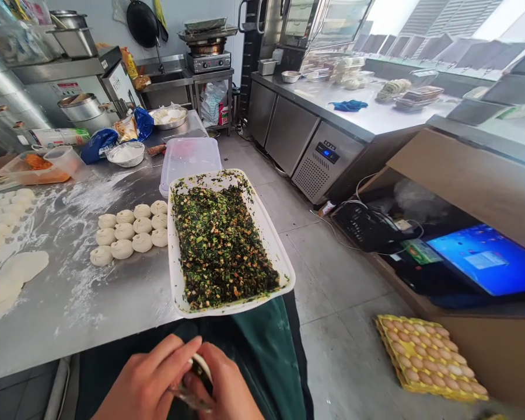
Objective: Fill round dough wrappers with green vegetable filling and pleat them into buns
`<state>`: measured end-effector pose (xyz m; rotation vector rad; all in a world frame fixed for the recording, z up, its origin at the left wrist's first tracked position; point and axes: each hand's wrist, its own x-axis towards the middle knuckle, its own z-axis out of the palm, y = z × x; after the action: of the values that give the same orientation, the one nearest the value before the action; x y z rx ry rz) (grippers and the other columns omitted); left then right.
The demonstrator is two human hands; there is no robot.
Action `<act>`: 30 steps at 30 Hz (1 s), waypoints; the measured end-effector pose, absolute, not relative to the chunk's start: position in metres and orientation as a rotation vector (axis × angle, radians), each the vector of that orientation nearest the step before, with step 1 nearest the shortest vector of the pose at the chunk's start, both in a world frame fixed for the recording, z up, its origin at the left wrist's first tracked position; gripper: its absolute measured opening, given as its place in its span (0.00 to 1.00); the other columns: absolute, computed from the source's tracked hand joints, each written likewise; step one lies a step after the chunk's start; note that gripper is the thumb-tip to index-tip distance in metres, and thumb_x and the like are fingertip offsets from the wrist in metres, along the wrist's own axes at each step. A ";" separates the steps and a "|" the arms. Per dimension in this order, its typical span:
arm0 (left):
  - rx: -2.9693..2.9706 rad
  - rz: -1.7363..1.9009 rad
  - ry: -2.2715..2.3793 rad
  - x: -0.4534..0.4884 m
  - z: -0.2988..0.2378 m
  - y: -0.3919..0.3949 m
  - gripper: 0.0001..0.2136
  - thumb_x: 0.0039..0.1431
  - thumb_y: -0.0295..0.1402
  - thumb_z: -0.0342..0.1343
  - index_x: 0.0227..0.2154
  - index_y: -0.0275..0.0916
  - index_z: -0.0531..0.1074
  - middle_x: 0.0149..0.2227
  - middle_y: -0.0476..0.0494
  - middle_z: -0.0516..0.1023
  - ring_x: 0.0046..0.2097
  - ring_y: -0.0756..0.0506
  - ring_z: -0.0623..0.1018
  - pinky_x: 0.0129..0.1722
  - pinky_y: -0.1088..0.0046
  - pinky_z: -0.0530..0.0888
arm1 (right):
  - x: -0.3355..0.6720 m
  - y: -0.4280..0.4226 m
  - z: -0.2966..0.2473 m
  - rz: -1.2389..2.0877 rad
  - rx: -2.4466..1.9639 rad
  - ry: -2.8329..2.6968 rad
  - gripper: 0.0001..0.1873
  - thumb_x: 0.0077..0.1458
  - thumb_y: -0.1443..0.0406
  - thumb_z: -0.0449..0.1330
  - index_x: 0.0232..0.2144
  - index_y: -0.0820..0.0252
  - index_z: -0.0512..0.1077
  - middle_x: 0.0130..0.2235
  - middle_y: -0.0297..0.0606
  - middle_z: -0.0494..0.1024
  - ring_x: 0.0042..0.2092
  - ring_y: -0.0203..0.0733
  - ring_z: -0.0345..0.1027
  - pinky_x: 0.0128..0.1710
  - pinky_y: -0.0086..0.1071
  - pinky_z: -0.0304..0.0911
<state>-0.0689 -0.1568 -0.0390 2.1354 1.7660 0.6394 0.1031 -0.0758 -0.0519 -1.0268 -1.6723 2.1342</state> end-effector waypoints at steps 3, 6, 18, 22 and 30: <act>2.101 0.619 1.774 -0.068 -0.045 -0.159 0.11 0.73 0.27 0.41 0.42 0.44 0.69 0.34 0.48 0.73 0.29 0.47 0.79 0.23 0.72 0.71 | 0.105 -0.075 -0.058 2.118 -1.077 -1.787 0.10 0.64 0.58 0.60 0.40 0.58 0.75 0.36 0.37 0.80 0.39 0.46 0.72 0.37 0.33 0.65; 2.131 0.594 1.759 -0.066 -0.046 -0.159 0.12 0.71 0.25 0.42 0.47 0.42 0.68 0.37 0.47 0.74 0.28 0.48 0.77 0.24 0.72 0.70 | 0.106 -0.073 -0.062 1.988 -1.041 -1.928 0.05 0.61 0.64 0.60 0.38 0.58 0.74 0.36 0.36 0.80 0.37 0.45 0.71 0.36 0.33 0.62; 2.192 0.580 1.752 -0.072 -0.035 -0.153 0.14 0.70 0.26 0.42 0.50 0.39 0.70 0.36 0.45 0.76 0.28 0.47 0.78 0.24 0.73 0.72 | 0.107 -0.045 -0.016 2.219 -0.916 -1.917 0.11 0.56 0.67 0.66 0.43 0.57 0.76 0.43 0.38 0.82 0.45 0.51 0.73 0.44 0.36 0.65; 2.028 0.703 1.812 -0.075 -0.031 -0.151 0.10 0.73 0.27 0.45 0.48 0.42 0.71 0.39 0.46 0.77 0.34 0.48 0.81 0.31 0.75 0.76 | 0.109 -0.047 -0.022 2.422 -0.791 -1.432 0.16 0.64 0.55 0.63 0.49 0.58 0.74 0.44 0.39 0.79 0.46 0.50 0.71 0.47 0.39 0.65; 2.099 0.687 1.813 -0.069 -0.031 -0.151 0.09 0.73 0.25 0.44 0.45 0.41 0.68 0.37 0.45 0.75 0.35 0.48 0.81 0.29 0.74 0.75 | 0.104 -0.066 -0.036 2.474 -0.898 -1.198 0.17 0.65 0.49 0.62 0.45 0.54 0.70 0.39 0.36 0.74 0.36 0.44 0.70 0.36 0.35 0.67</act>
<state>-0.0688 -0.1512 -0.0311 2.0991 1.8134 0.6874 0.1040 -0.0660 -0.0357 -0.8983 -1.1978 2.4740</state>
